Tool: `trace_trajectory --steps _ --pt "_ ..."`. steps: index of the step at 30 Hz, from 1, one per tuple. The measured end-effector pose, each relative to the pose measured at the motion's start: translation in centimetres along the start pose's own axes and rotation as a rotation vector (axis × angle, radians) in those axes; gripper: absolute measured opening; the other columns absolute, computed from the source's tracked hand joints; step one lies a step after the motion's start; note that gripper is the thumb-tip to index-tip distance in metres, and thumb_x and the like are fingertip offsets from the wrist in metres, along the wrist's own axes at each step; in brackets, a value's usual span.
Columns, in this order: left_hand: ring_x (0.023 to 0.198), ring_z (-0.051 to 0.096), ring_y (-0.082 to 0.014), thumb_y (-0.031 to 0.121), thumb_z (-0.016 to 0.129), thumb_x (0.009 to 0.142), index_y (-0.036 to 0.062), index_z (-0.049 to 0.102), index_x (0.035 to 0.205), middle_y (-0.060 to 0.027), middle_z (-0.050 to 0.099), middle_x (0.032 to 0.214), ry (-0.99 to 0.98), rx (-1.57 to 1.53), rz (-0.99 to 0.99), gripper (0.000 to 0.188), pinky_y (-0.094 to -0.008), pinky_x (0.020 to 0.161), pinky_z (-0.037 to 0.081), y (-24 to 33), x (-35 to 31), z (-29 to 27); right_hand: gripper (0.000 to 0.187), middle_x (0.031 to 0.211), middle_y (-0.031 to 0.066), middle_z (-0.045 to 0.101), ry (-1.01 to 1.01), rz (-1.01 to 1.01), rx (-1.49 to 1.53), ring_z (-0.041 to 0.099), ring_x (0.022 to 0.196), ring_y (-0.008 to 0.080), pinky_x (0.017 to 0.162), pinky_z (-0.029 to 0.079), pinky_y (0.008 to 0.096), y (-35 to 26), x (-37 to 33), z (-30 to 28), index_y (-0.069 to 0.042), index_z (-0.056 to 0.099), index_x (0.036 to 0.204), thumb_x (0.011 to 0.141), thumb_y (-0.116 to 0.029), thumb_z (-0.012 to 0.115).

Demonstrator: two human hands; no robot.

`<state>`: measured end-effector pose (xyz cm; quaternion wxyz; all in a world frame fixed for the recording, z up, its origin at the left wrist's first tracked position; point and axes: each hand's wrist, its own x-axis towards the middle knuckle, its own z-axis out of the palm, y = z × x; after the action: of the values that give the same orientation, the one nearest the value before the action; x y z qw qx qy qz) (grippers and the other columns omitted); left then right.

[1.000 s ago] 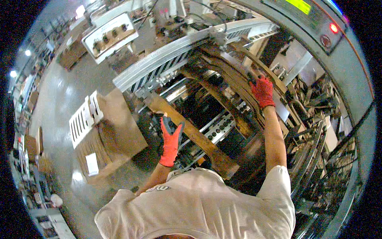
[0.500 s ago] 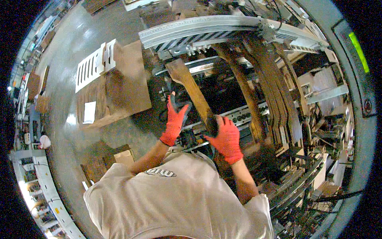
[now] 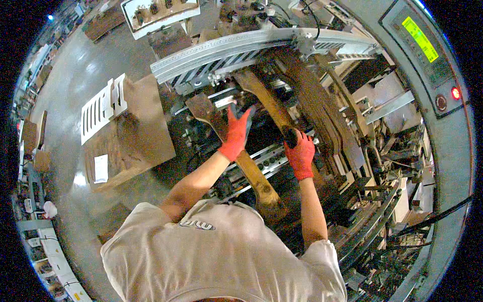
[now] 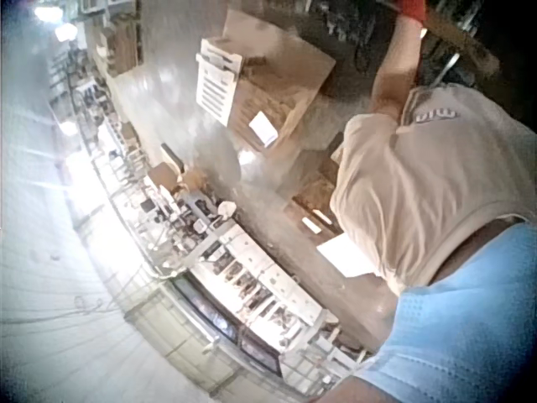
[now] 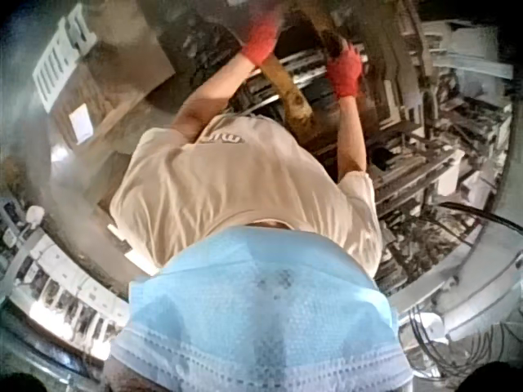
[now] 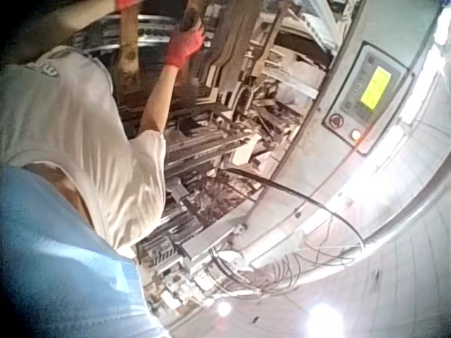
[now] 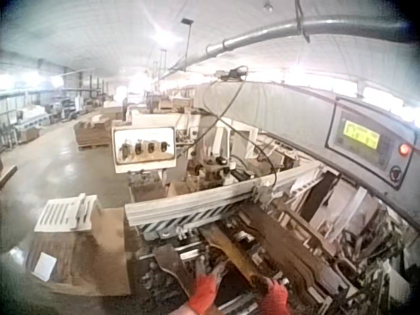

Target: The person takes curved wooden boards from a stack and feeds them one by one into a processing machine while wearing gloves.

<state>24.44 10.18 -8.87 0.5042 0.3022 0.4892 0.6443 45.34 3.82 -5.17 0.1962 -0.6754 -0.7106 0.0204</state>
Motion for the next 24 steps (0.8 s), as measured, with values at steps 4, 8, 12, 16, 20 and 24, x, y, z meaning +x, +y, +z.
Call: trace_trajectory --steps 4,8,12,16,20,24 --pt "0.128 0.040 -0.0358 0.038 0.068 0.080 0.0099 0.009 0.149 -0.0254 0.032 0.143 -0.250 0.336 -0.257 0.095 -0.0447 0.099 0.039 -13.2 10.2 8.3 0.050 0.118 0.0120 0.059 0.083 -0.017 -0.249 0.051 0.111 0.0364 0.095 0.041 0.0464 2.8 1.7 1.7 -0.010 0.057 0.119 0.074 -0.027 0.071" --pt "0.124 0.045 -0.0360 0.043 0.053 0.088 0.0169 0.007 0.150 -0.0181 0.031 0.147 -0.303 1.298 -0.070 0.081 -0.0502 0.101 0.038 -17.0 18.7 5.4 0.053 0.128 0.0144 0.053 0.011 -0.079 -0.231 0.045 0.121 0.0364 0.101 0.035 0.0517 -2.2 4.3 4.0 -0.012 0.054 0.124 0.077 -0.032 0.068" --pt "0.123 0.046 -0.0381 0.044 0.047 0.091 0.0213 0.006 0.150 -0.0085 0.029 0.150 -0.824 2.294 0.245 0.075 -0.0554 0.106 0.030 -11.9 10.3 14.8 0.053 0.123 0.0194 0.054 0.152 0.337 -0.206 0.047 0.116 0.0389 0.096 0.039 0.0474 3.3 -2.3 0.8 -0.011 0.056 0.120 0.074 -0.033 0.071" --pt "0.121 0.048 -0.0356 0.036 0.056 0.088 0.0158 0.006 0.150 -0.0108 0.033 0.148 -0.515 1.871 0.049 0.082 -0.0560 0.107 0.027 -13.4 10.7 14.0 0.058 0.120 0.0300 0.052 0.574 0.695 -0.146 0.053 0.107 0.0425 0.090 0.045 0.0457 5.7 -9.2 0.2 0.000 0.051 0.124 0.075 -0.022 0.071" --pt "0.129 0.037 -0.0391 0.048 0.058 0.085 0.0057 0.006 0.148 -0.0234 0.024 0.148 -0.395 1.714 0.042 0.092 -0.0504 0.107 0.029 -21.5 15.1 14.2 0.052 0.127 0.0160 0.053 0.441 0.826 0.730 0.056 0.106 0.0268 0.092 0.044 0.0357 8.9 -11.6 2.4 0.007 0.046 0.128 0.086 -0.018 0.063" --pt "0.133 0.032 -0.0375 0.052 0.051 0.088 0.0033 0.010 0.147 -0.0238 0.027 0.146 0.063 0.566 -0.050 0.086 -0.0445 0.109 0.026 -27.8 19.5 13.5 0.035 0.107 0.0094 0.063 0.485 0.806 1.239 0.062 0.088 0.0219 0.078 0.049 0.0340 7.5 -8.6 2.6 0.005 0.058 0.113 0.085 -0.014 0.062"
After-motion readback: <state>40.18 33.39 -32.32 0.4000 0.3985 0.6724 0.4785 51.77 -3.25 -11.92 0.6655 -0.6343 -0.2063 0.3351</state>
